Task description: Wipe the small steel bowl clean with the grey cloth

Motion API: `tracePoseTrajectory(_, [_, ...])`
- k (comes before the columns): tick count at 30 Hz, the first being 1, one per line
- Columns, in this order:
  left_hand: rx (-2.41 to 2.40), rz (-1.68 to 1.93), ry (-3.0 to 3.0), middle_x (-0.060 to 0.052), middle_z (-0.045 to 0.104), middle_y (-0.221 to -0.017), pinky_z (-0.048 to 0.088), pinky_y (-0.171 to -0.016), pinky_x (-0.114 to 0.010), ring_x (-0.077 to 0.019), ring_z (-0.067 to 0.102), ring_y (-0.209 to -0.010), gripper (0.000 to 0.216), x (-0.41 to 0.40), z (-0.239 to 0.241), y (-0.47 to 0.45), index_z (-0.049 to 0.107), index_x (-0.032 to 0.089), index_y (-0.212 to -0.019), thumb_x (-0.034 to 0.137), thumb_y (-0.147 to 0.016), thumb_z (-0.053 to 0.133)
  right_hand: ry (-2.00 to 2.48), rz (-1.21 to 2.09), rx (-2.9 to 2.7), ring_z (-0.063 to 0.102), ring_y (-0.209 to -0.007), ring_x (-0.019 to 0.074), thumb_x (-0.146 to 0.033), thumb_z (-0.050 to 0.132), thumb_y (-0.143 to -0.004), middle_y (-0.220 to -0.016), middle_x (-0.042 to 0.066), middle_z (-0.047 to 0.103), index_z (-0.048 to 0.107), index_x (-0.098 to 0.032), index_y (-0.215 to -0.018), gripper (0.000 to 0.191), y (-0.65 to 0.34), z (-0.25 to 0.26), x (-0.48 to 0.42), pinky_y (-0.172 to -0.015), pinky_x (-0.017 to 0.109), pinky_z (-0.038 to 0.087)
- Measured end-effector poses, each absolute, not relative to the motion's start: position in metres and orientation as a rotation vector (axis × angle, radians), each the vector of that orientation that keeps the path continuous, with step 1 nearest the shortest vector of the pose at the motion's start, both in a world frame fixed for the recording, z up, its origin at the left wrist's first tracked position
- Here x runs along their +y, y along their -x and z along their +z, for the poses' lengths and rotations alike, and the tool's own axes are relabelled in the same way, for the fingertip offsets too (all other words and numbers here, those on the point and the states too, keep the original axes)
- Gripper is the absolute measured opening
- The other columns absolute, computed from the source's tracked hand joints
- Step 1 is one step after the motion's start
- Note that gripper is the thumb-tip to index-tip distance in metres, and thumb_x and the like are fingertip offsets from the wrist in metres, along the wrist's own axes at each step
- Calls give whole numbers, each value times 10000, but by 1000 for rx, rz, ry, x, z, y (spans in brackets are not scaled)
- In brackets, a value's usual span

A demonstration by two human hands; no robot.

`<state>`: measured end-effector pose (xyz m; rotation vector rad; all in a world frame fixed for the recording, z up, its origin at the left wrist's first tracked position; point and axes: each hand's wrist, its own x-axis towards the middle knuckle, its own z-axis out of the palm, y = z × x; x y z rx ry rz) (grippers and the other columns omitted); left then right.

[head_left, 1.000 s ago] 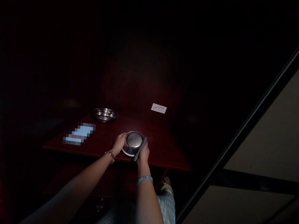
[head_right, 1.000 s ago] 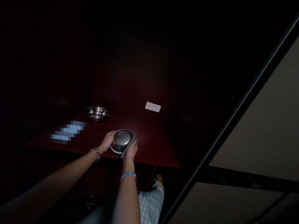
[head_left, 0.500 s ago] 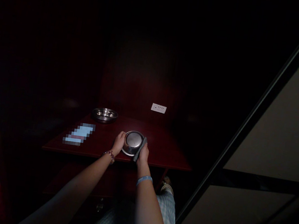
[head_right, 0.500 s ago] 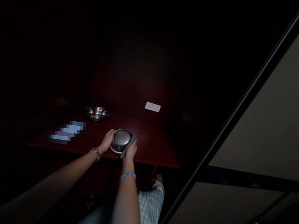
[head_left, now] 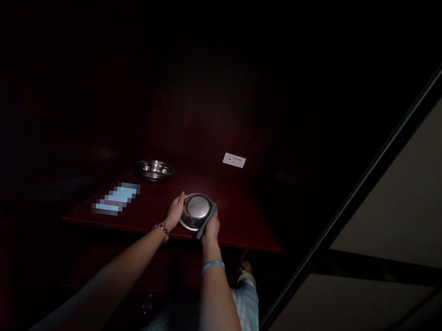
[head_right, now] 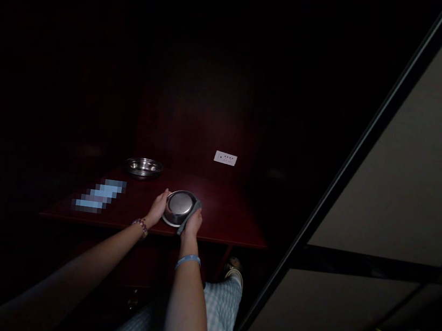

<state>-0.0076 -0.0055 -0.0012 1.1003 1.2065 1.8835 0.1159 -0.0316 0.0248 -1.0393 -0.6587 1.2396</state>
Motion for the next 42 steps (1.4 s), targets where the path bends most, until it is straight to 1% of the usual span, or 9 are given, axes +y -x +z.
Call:
tracePoseTrajectory(5, [1204, 1903, -1094, -70, 673, -737, 442, -721, -294, -188, 597, -710, 555, -6, -1, 7, 641, 148, -739, 670, -742, 455, 1045, 1215, -700, 673, -832, 189, -339, 438, -896, -897, 115, 722, 674, -66, -933, 363, -117, 22, -30, -675, 232, 510])
tracePoseTrajectory(9, [1196, 1903, -1087, -79, 683, -767, 445, -726, -296, -195, 604, -736, 548, -7, 0, 7, 645, 149, -752, 663, -744, 457, 1032, 1213, -693, 673, -826, 190, -343, 434, -893, -899, 117, 722, 673, -69, -938, 366, -117, 20, -28, -665, 235, 510])
tracePoseTrajectory(15, [1205, 1895, -1100, -82, 680, -737, 445, -699, -293, -193, 599, -703, 535, -7, 0, 6, 639, 150, -708, 645, -761, 445, 1020, 1196, -721, 673, -819, 195, -389, 461, -873, -858, 113, 725, 673, -70, -928, 387, -118, 16, -25, -657, 239, 508])
tracePoseTrajectory(23, [1216, 1886, -1120, -73, 671, -715, 444, -704, -294, -194, 597, -706, 527, -6, -1, 8, 639, 146, -715, 633, -765, 445, 1040, 1215, -707, 674, -821, 194, -360, 441, -886, -885, 111, 724, 675, -71, -949, 377, -118, 21, -30, -653, 237, 509])
tracePoseTrajectory(28, [1219, 1899, -1107, -79, 675, -694, 445, -695, -295, -204, 603, -713, 526, -9, 0, 7, 643, 148, -696, 639, -752, 465, 1030, 1184, -713, 673, -801, 199, -373, 452, -877, -835, 102, 728, 682, -74, -946, 383, -117, 20, -29, -627, 239, 507])
tracePoseTrajectory(36, [1182, 1911, -1117, -102, 702, -791, 449, -729, -302, -209, 621, -756, 542, -13, 5, 5, 680, 131, -775, 626, -765, 459, 1054, 1188, -742, 674, -829, 207, -382, 442, -882, -867, 117, 723, 678, -72, -946, 395, -119, 17, -26, -691, 258, 513])
tracePoseTrajectory(38, [1188, 1922, -1103, -98, 698, -766, 446, -699, -294, -203, 614, -730, 545, -14, 7, 5, 678, 126, -761, 629, -756, 468, 1043, 1177, -761, 676, -814, 213, -397, 451, -875, -834, 121, 722, 683, -68, -934, 407, -119, 17, -26, -701, 272, 514])
tracePoseTrajectory(42, [1195, 1948, -1076, -64, 664, -649, 428, -623, -275, -180, 582, -641, 520, -16, 9, 5, 655, 131, -674, 625, -734, 503, 1041, 1172, -784, 677, -791, 224, -401, 458, -867, -777, 118, 719, 691, -65, -907, 411, -119, 17, -26, -705, 289, 515])
